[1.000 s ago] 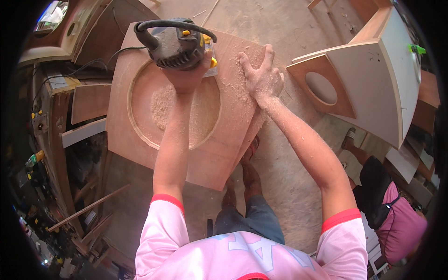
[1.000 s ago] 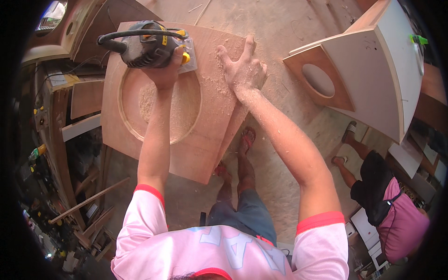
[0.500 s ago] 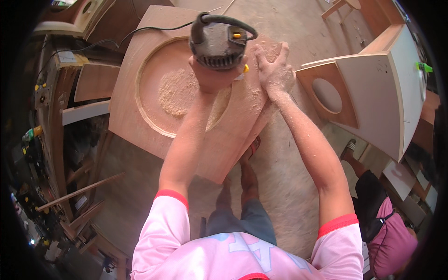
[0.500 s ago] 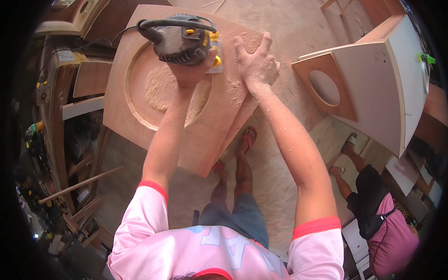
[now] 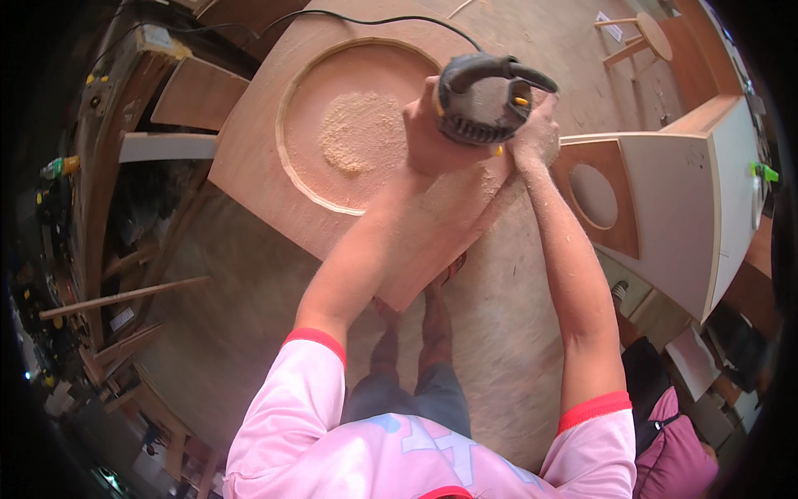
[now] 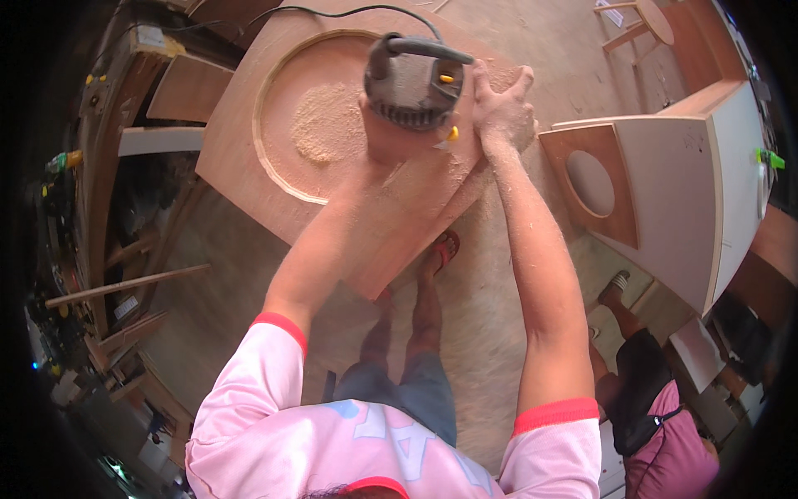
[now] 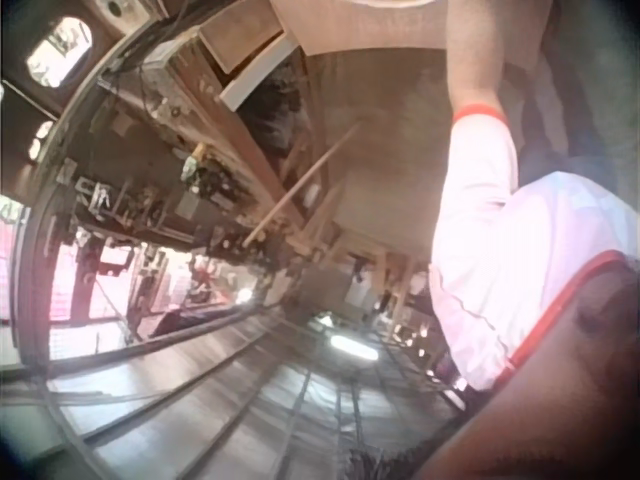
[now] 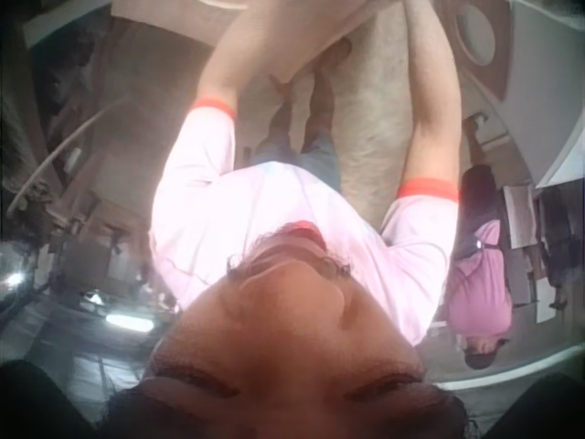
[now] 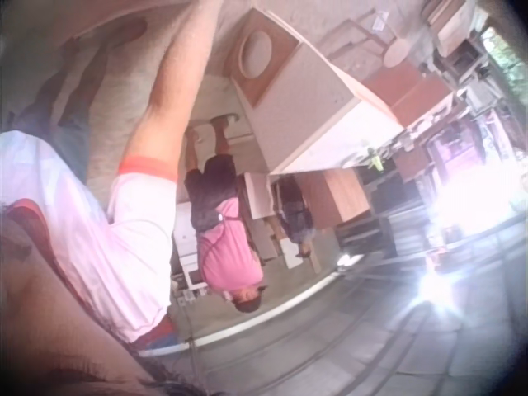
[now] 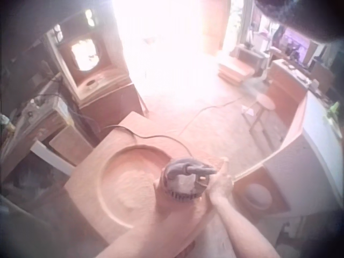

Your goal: The person uses a handheld router to cut a circular hole in a square wooden board. They repeatedly guide the tool along the circular path, remove the cutout, and inspect the finished piece.

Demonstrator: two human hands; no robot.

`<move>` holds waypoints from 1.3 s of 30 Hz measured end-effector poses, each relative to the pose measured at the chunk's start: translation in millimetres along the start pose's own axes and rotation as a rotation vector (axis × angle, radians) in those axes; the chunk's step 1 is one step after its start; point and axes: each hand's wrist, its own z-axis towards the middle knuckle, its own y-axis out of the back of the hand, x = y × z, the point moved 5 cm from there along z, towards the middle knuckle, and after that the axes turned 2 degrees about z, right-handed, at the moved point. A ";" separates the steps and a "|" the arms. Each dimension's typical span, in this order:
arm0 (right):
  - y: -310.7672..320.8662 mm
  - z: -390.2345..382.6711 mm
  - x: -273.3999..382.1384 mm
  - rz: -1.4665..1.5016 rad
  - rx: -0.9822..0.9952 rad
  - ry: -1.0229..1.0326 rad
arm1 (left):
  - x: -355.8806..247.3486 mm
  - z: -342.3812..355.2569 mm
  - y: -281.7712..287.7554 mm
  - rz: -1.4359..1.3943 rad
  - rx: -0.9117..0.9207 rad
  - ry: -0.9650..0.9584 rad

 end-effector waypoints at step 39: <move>-12.3 14.6 -13.2 -0.032 -0.156 0.001 | -83.1 -73.7 133.9 -0.026 0.038 0.023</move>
